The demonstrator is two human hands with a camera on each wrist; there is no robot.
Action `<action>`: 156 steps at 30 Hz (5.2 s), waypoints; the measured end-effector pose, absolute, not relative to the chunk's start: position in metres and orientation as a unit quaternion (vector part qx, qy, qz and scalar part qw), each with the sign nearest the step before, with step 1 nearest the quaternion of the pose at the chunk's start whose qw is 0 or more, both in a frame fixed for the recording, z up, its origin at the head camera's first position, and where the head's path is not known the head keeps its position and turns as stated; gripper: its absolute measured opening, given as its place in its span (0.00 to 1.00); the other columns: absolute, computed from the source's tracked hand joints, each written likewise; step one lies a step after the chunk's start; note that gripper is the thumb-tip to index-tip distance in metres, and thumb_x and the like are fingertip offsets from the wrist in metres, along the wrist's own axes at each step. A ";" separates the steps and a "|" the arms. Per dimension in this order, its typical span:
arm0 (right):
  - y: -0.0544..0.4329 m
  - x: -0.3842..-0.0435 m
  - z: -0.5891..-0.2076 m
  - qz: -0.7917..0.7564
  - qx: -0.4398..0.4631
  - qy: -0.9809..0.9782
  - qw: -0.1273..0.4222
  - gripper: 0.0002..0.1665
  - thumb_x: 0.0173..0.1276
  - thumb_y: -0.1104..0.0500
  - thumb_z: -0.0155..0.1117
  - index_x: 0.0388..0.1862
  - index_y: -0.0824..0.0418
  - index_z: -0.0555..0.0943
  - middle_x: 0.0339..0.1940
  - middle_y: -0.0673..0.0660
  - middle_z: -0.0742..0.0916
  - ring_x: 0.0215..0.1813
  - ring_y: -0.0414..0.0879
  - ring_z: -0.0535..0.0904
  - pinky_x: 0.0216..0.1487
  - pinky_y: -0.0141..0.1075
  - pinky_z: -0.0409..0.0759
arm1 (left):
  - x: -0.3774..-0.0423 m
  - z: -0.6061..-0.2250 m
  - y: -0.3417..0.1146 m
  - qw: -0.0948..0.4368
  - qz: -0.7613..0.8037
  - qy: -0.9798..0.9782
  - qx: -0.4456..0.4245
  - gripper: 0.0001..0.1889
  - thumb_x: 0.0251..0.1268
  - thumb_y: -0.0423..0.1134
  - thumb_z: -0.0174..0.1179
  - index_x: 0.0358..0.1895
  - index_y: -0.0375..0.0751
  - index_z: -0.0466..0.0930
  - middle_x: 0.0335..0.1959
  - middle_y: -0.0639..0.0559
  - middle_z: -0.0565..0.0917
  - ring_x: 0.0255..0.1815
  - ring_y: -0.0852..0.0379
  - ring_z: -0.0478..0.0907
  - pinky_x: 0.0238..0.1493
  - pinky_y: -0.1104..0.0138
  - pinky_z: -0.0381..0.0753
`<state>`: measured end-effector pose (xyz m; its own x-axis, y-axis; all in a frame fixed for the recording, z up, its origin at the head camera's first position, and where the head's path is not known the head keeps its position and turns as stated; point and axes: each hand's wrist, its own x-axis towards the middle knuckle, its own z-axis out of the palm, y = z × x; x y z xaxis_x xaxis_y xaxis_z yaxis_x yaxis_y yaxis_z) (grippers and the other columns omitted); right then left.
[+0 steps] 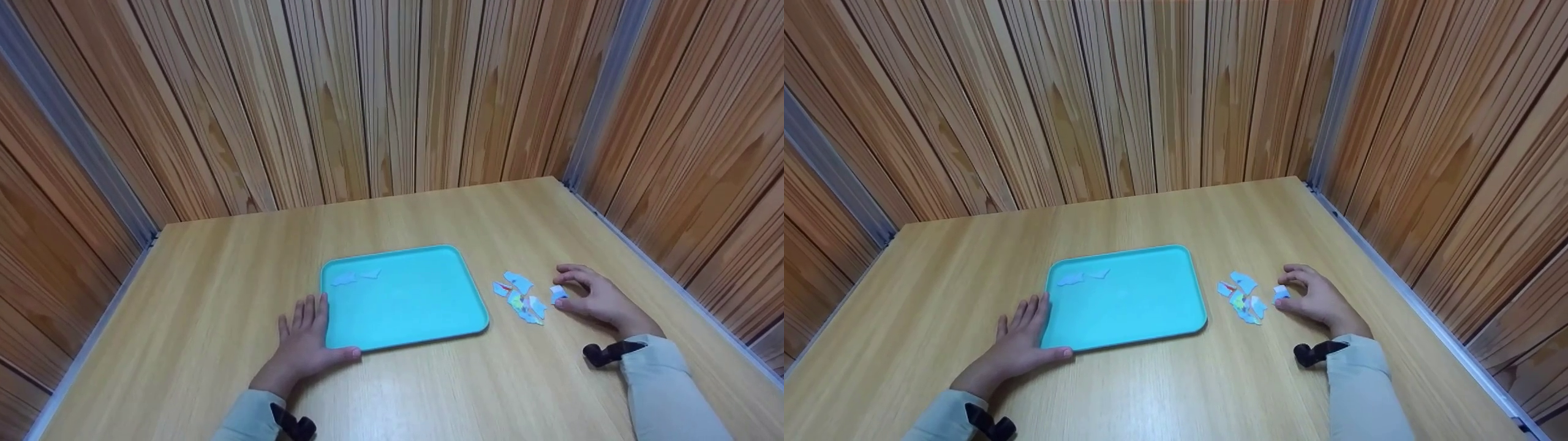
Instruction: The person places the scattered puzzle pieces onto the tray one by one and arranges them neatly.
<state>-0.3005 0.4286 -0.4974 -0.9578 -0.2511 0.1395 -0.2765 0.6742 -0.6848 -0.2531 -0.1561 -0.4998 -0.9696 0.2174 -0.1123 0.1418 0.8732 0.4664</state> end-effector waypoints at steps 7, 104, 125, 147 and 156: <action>0.431 -0.300 -0.496 0.374 0.145 -0.916 0.004 0.24 0.65 0.53 0.73 0.58 0.59 0.81 0.76 0.68 0.67 0.78 0.72 0.51 0.69 0.74 0.46 | -0.254 -0.500 -0.155 0.078 0.231 0.966 0.091 0.72 0.43 0.84 0.59 0.83 0.45 0.32 0.83 0.36 0.33 0.82 0.37 0.25 0.72 0.34 0.21; 0.261 -0.352 -0.476 0.384 0.192 -0.903 0.014 0.12 0.65 0.55 0.74 0.43 0.55 0.82 0.71 0.58 0.75 0.76 0.61 0.64 0.76 0.57 0.57 | -0.252 -0.502 -0.155 0.057 0.231 0.966 0.103 0.72 0.45 0.83 0.59 0.82 0.40 0.32 0.82 0.34 0.36 0.82 0.35 0.27 0.71 0.33 0.23; 0.222 -0.370 -0.469 0.360 0.224 -0.906 -0.010 0.12 0.65 0.52 0.74 0.43 0.53 0.82 0.70 0.54 0.76 0.74 0.56 0.67 0.74 0.52 0.64 | -0.252 -0.501 -0.157 0.064 0.239 0.964 0.094 0.74 0.44 0.84 0.58 0.82 0.41 0.29 0.83 0.37 0.33 0.82 0.36 0.26 0.72 0.34 0.21; 0.186 -0.381 -0.482 0.377 0.256 -0.889 -0.040 0.13 0.66 0.52 0.73 0.45 0.54 0.83 0.69 0.56 0.77 0.74 0.57 0.66 0.74 0.53 0.63 | -0.248 -0.506 -0.153 0.076 0.248 0.962 0.084 0.73 0.45 0.84 0.58 0.82 0.43 0.28 0.83 0.39 0.31 0.82 0.38 0.24 0.72 0.36 0.19; 0.174 -0.383 -0.490 0.381 0.266 -0.885 -0.022 0.13 0.65 0.54 0.73 0.45 0.55 0.83 0.66 0.57 0.80 0.72 0.55 0.70 0.74 0.49 0.65 | -0.251 -0.504 -0.156 0.070 0.236 0.965 0.091 0.73 0.45 0.84 0.58 0.82 0.42 0.27 0.83 0.38 0.31 0.82 0.38 0.24 0.72 0.35 0.19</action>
<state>-0.3828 0.1737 -0.4898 -0.8574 -0.4879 0.1638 -0.4545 0.5685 -0.6857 -0.2508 -0.1562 -0.5036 -0.9736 0.2087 -0.0925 0.1425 0.8723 0.4677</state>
